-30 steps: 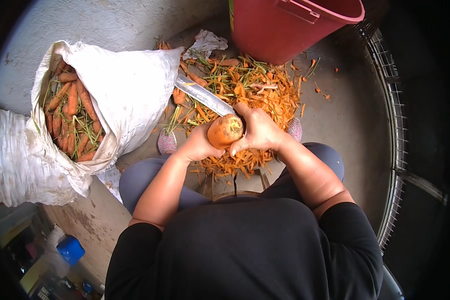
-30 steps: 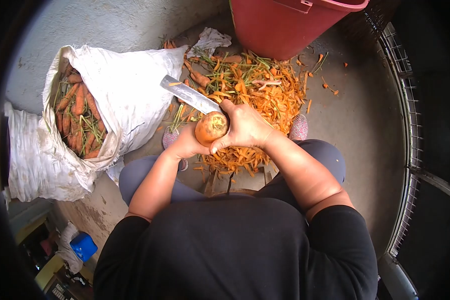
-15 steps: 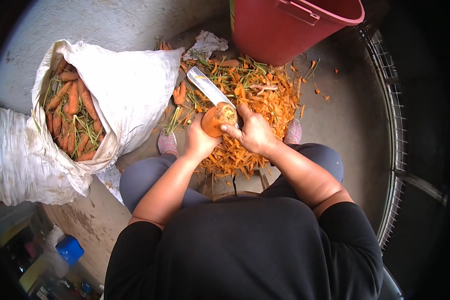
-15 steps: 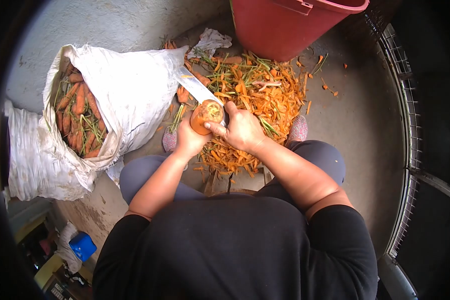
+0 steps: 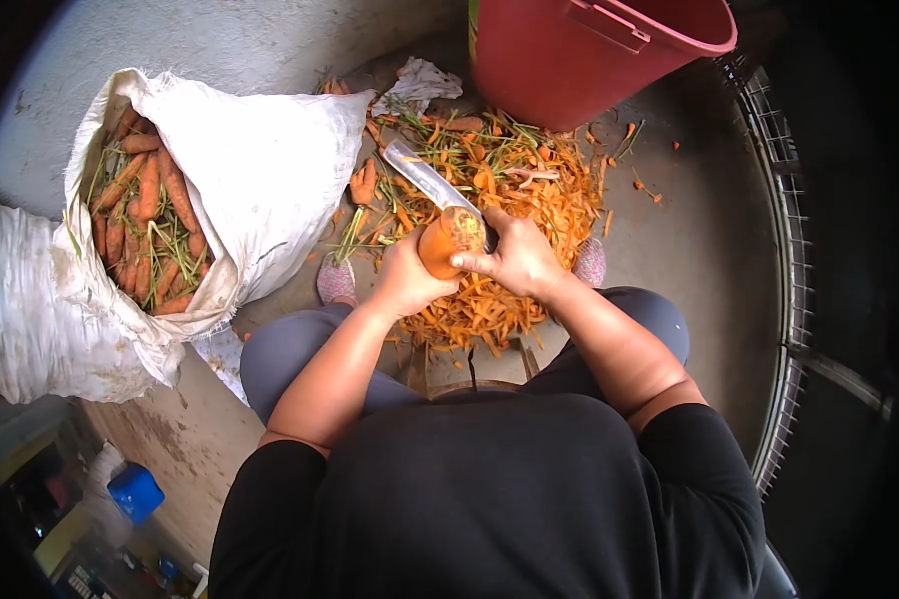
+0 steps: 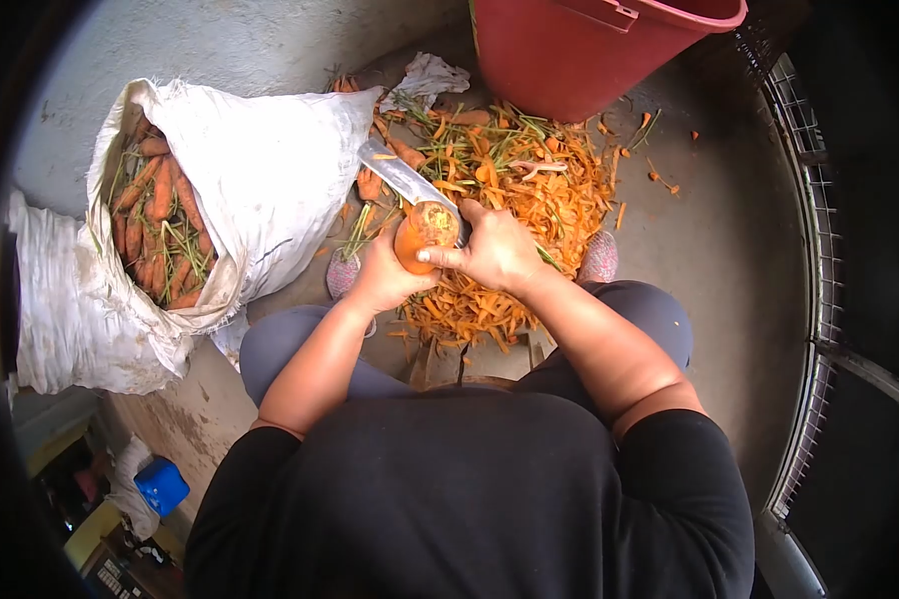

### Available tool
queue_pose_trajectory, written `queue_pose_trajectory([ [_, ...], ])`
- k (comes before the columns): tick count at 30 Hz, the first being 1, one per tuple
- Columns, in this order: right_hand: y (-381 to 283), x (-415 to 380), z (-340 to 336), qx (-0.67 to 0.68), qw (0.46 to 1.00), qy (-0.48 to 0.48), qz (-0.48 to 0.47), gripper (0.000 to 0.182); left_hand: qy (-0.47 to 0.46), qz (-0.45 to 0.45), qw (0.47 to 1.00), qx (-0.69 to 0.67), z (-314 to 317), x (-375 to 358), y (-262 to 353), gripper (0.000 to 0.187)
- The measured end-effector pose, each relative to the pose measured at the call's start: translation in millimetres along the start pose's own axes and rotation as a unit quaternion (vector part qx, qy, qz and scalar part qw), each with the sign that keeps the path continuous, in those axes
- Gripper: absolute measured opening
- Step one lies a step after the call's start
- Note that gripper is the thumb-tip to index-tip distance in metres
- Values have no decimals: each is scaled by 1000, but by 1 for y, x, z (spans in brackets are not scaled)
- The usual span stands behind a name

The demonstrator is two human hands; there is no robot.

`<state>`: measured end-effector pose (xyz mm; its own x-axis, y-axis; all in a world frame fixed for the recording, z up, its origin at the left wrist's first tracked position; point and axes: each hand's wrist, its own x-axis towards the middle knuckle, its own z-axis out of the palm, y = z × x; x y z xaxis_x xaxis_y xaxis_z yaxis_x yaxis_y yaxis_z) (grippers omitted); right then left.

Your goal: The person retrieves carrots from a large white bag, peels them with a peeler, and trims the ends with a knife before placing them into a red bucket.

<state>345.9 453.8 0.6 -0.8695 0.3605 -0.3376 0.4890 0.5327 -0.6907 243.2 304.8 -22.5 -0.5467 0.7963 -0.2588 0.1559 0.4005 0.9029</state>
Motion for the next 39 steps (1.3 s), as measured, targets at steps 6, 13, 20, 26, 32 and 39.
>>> queue_pose_trajectory([
  [6,-13,-4,7,31,997,2,67,67,167,-1,975,143,16,-3,0,51],
  [13,10,6,4,139,990,-15,-6,58,-172,-84,948,-254,-19,11,-9,61],
  [20,1,3,14,11,996,-3,86,71,13,-16,1000,-12,7,6,-11,55],
  [26,-13,3,18,15,993,7,118,69,130,-48,983,121,16,3,3,50],
  [32,5,11,46,79,990,14,114,65,158,-66,964,203,20,3,-9,53],
  [39,7,13,18,581,748,-187,261,63,6,-66,988,-137,0,13,-30,61],
])
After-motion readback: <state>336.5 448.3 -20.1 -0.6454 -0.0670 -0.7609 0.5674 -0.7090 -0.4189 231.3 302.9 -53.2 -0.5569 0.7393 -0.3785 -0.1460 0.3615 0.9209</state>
